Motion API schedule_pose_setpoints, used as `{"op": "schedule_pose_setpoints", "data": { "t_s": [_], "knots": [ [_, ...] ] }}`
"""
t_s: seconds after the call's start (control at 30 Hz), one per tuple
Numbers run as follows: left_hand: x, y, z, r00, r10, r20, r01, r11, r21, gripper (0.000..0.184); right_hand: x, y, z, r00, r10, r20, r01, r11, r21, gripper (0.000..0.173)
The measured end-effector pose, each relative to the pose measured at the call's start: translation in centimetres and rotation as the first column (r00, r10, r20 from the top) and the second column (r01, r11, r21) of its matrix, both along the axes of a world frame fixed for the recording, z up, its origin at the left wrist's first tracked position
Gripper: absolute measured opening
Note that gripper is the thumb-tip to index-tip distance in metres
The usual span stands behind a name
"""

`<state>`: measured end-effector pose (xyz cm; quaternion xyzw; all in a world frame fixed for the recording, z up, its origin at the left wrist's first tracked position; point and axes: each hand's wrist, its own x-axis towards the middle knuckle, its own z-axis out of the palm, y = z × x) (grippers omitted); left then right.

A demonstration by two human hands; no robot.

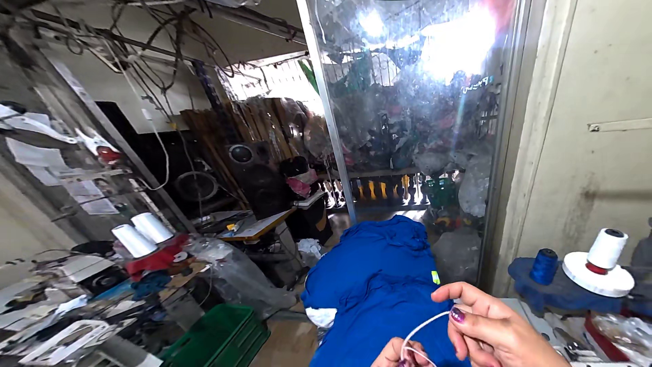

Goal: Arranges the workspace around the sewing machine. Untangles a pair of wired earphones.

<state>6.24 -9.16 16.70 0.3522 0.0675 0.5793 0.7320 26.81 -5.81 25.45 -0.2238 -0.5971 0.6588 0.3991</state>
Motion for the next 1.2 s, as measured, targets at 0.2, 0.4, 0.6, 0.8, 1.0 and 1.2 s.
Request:
{"op": "schedule_pose_setpoints", "data": {
  "t_s": [0.2, 0.4, 0.6, 0.8, 1.0, 1.2],
  "knots": [
    [0.3, -0.3, 0.4, 0.956, 0.229, -0.182, -0.228, 0.973, 0.027, 0.014, -0.9, -0.4, -2.4, 0.925, -0.085, 0.371, 0.006, 0.977, 0.211, 0.036],
    [0.0, -0.4, -0.4, 0.36, 0.726, -0.586, -0.493, 0.681, 0.542, 0.008, -1.4, -0.7, -2.6, 0.966, -0.213, 0.147, 0.166, 0.946, 0.278, 0.021],
    [-0.4, 0.1, -2.5, 0.602, 0.55, -0.579, -0.584, 0.798, 0.15, 0.018, -1.2, 0.9, -3.9, 0.93, 0.126, -0.347, -0.003, 0.942, 0.334, 0.029],
    [-0.8, 0.4, -1.9, 0.66, 0.481, -0.577, -0.607, 0.794, -0.034, 0.019, 0.8, 2.0, -5.3, 0.769, 0.26, -0.584, -0.053, 0.936, 0.347, 0.027],
    [-0.4, 1.4, -3.1, 0.815, 0.375, -0.442, -0.548, 0.745, -0.38, 0.022, 3.0, 0.6, -4.2, 0.856, 0.186, -0.482, -0.155, 0.982, 0.103, 0.053],
    [-1.9, 1.6, -2.7, 0.884, 0.461, 0.08, -0.283, 0.662, -0.694, 0.038, 3.5, 1.8, -5.6, 0.747, 0.1, -0.657, -0.088, 0.995, 0.051, 0.032]
  ]
}}
